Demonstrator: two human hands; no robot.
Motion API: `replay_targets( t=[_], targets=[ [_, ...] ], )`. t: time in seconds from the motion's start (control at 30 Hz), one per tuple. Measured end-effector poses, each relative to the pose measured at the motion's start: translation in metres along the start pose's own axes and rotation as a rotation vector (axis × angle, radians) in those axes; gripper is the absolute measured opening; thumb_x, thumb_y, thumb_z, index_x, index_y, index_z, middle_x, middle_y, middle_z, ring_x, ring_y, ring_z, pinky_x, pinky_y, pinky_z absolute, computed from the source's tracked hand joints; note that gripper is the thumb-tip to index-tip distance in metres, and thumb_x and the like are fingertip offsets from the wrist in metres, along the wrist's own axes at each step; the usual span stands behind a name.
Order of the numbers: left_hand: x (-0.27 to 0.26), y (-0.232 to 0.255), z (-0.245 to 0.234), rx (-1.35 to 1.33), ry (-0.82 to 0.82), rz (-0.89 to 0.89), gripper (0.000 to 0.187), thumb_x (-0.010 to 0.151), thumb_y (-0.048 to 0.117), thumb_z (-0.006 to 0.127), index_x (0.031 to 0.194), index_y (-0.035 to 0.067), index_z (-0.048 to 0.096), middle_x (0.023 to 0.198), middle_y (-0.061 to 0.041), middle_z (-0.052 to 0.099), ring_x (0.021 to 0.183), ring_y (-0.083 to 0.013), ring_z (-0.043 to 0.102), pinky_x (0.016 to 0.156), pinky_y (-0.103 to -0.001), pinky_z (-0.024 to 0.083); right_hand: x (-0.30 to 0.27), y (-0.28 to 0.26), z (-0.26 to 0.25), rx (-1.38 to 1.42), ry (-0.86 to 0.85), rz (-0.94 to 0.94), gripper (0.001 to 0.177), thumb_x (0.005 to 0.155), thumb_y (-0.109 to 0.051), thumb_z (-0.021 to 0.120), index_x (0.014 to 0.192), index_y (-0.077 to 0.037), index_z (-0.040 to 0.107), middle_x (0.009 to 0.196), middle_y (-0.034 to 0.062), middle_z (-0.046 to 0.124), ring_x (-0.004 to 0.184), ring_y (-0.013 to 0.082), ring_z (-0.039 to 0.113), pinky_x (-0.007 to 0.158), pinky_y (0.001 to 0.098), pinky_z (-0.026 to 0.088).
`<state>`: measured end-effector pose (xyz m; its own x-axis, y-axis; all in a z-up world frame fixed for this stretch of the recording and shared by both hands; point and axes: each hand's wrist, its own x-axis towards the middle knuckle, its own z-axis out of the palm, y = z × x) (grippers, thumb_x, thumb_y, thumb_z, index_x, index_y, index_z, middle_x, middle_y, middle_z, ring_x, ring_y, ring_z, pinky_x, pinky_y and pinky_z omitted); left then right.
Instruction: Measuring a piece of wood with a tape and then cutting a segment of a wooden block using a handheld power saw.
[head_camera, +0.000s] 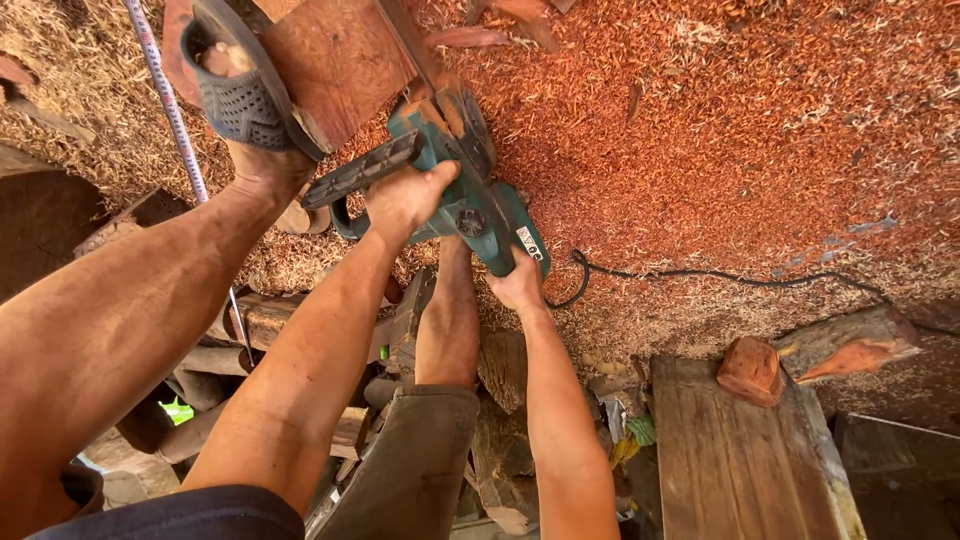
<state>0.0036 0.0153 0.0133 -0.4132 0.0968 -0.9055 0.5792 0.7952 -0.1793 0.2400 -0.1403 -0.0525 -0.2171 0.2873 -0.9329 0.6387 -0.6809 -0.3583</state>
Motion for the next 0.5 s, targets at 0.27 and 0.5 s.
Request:
replay_targets(
  t=[0.27,0.5],
  targets=[
    [0.008,-0.002,0.009,0.073,-0.085,-0.029,0.078,0.081,0.073,0.044,0.117,0.011,0.074,0.113,-0.013,0.074,0.106,-0.03,0.069,0.092,-0.043,0.051,0.013,0.003,0.0,0.015,-0.082,0.084,0.056,0.073,-0.005,0.08,0.128,-0.008,0.067,0.113,0.0101,0.076,0.101,0.0232,0.073,0.097,0.0354,0.057],
    [0.004,0.009,0.008,0.086,-0.064,-0.092,0.077,0.081,0.073,0.042,0.111,0.01,0.076,0.106,-0.012,0.076,0.103,-0.0303,0.071,0.09,-0.044,0.052,0.026,0.012,0.0,0.007,-0.089,0.014,0.047,0.075,-0.004,0.078,0.121,-0.007,0.069,0.106,0.0098,0.076,0.098,0.0232,0.072,0.094,0.0368,0.057]
  ],
)
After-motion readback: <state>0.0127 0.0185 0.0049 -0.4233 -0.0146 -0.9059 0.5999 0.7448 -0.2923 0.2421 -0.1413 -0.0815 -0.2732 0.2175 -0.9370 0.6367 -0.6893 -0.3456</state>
